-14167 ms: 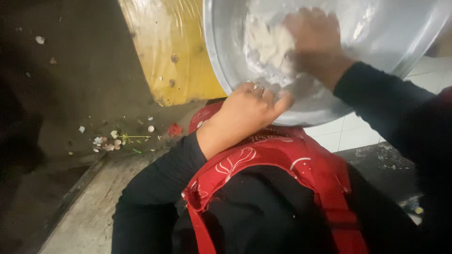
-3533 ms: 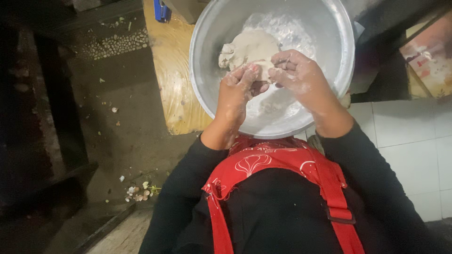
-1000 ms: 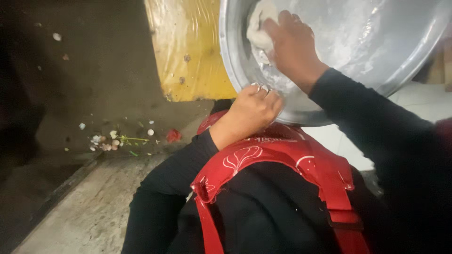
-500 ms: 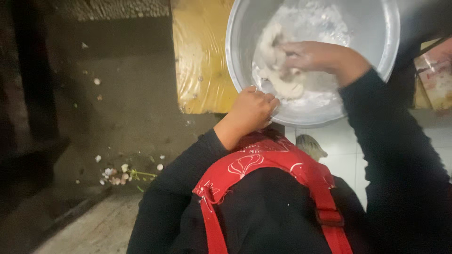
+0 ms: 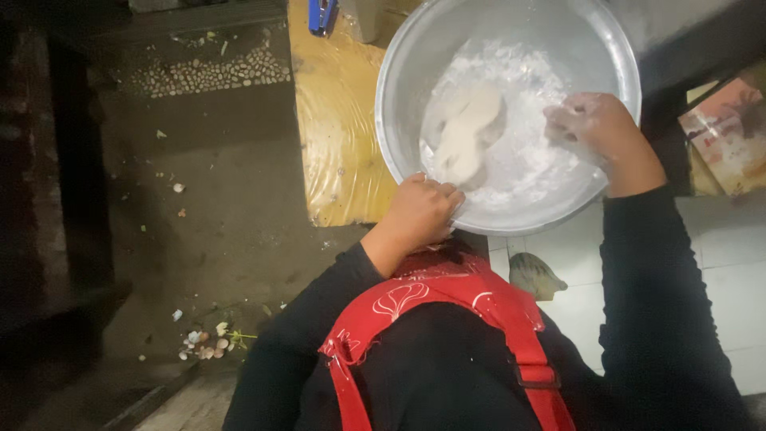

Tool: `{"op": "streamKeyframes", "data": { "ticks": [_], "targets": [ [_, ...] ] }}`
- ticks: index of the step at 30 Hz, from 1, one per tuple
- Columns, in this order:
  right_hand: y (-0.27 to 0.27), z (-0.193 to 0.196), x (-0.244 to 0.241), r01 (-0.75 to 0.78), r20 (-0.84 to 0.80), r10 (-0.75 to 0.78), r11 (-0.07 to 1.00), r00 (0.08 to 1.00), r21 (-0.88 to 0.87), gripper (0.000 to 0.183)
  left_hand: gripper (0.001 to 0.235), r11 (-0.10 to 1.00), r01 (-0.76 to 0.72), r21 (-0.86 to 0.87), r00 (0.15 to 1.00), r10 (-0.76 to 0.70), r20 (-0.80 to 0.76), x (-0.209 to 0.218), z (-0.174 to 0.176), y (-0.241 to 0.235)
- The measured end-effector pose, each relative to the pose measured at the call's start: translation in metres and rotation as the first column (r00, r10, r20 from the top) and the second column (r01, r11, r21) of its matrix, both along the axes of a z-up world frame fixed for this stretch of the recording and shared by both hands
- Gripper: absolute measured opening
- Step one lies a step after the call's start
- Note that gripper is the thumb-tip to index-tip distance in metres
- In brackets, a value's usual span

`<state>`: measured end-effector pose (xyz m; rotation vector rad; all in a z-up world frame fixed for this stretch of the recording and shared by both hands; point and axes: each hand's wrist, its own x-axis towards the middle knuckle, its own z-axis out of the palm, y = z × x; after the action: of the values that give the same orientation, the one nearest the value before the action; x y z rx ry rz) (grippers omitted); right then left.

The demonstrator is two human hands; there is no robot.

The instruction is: The person kneads dough by hand in a large metal bowl. They repeatedly press, fold, and turn the dough to develop its texture.

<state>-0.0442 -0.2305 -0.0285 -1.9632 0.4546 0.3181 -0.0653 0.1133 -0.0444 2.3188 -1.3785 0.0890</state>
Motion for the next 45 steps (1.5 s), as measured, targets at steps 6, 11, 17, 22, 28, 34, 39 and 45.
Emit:
{"op": "streamKeyframes", "data": {
  "ticks": [6,11,17,22,28,34,39,45],
  "targets": [
    [0.010,-0.060,0.037,-0.110,0.239,0.185,0.949,0.953,-0.296,0.046,0.030,1.000,0.021,-0.010,1.000,-0.021,-0.001,-0.003,0.001,0.000],
    [0.036,-0.105,0.081,-0.180,-0.014,0.195,0.875,0.981,-0.450,0.071,0.032,1.000,-0.012,0.019,1.000,0.012,-0.014,-0.008,0.005,-0.004],
    [0.049,-0.076,0.055,-0.198,0.263,0.377,0.831,0.888,-0.521,0.062,0.027,0.999,-0.032,0.000,0.999,0.032,0.021,-0.008,-0.003,-0.003],
    [0.079,0.003,-0.010,-0.225,0.460,0.457,0.852,0.761,-0.473,0.083,0.040,0.996,-0.032,-0.083,0.999,0.034,0.032,-0.009,-0.007,-0.002],
    [0.091,0.057,-0.062,-0.390,0.201,0.544,0.770,0.815,-0.506,0.081,0.024,0.990,-0.062,-0.130,0.994,0.073,0.081,-0.013,-0.008,-0.005],
    [0.098,0.035,-0.063,-0.539,0.042,0.668,0.634,0.743,-0.554,0.087,0.020,0.989,-0.027,-0.147,0.995,0.040,0.088,-0.008,-0.007,0.000],
    [0.116,-0.002,-0.040,-0.565,0.163,0.813,0.518,0.559,-0.643,0.069,0.013,0.983,-0.042,-0.178,0.992,0.062,0.109,-0.005,-0.011,-0.002],
    [0.148,-0.031,0.000,-0.561,0.088,0.796,0.494,0.598,-0.664,0.044,0.006,0.969,-0.065,-0.238,0.985,0.101,0.141,-0.006,-0.030,0.001]
  ]
}}
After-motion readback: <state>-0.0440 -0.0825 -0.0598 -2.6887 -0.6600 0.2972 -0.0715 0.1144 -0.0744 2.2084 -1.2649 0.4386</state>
